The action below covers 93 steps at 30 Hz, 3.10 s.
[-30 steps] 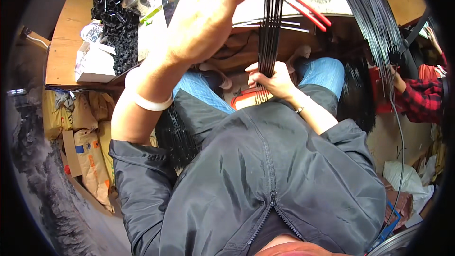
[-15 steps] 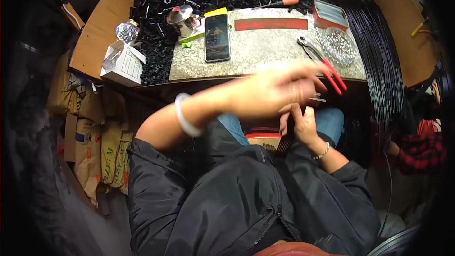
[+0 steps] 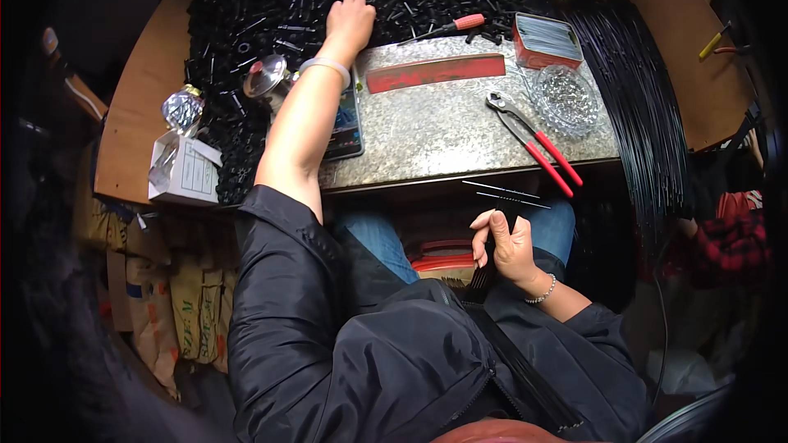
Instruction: The recorder is assembling electrical wire harnesses by grouping wires, inserting them into connectors, and using pliers to secure the components.
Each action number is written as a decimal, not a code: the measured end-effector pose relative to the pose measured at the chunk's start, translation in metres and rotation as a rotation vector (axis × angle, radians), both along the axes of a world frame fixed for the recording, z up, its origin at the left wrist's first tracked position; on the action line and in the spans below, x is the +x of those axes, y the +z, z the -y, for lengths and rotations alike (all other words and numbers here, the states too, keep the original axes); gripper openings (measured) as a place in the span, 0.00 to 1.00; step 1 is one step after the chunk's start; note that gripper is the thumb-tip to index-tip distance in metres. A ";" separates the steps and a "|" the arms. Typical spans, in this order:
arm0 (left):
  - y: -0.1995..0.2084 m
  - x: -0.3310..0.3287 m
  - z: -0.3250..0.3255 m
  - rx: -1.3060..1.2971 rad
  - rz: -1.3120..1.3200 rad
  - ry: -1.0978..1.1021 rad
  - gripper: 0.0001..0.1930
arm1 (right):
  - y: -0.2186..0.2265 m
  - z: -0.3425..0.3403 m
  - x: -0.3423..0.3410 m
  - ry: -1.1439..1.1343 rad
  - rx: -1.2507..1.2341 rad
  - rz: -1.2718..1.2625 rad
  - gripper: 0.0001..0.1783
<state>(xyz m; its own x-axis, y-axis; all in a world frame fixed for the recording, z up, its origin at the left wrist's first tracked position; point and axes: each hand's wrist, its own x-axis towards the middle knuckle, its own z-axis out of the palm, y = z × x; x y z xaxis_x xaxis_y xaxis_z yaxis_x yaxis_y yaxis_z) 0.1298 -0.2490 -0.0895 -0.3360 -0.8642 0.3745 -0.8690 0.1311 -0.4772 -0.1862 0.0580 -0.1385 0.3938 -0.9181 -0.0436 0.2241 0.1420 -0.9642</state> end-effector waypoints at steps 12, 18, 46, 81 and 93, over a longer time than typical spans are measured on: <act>-0.002 -0.094 0.020 0.259 -0.731 -0.160 0.18 | -0.003 0.011 -0.008 -0.013 0.072 0.017 0.26; -0.021 -0.110 0.031 0.269 -0.706 -0.119 0.20 | -0.002 0.008 -0.014 -0.058 0.051 0.015 0.26; -0.013 -0.097 -0.291 0.995 -2.670 -0.289 0.15 | 0.010 -0.038 0.008 0.003 0.022 0.065 0.23; -0.003 -0.136 -0.308 1.032 -2.418 -0.324 0.18 | 0.006 -0.049 0.011 -0.005 0.027 0.114 0.23; -0.003 -0.142 -0.308 0.972 -2.399 -0.419 0.22 | 0.007 -0.044 0.012 0.018 0.005 0.083 0.20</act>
<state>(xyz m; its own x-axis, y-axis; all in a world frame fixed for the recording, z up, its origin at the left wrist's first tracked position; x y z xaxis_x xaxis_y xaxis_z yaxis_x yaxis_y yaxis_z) -0.0118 0.0587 -0.0929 -0.2823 -0.9585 -0.0403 0.4605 -0.1723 0.8708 -0.1743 0.1016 -0.1314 0.4129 -0.9107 -0.0146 0.3007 0.1515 -0.9416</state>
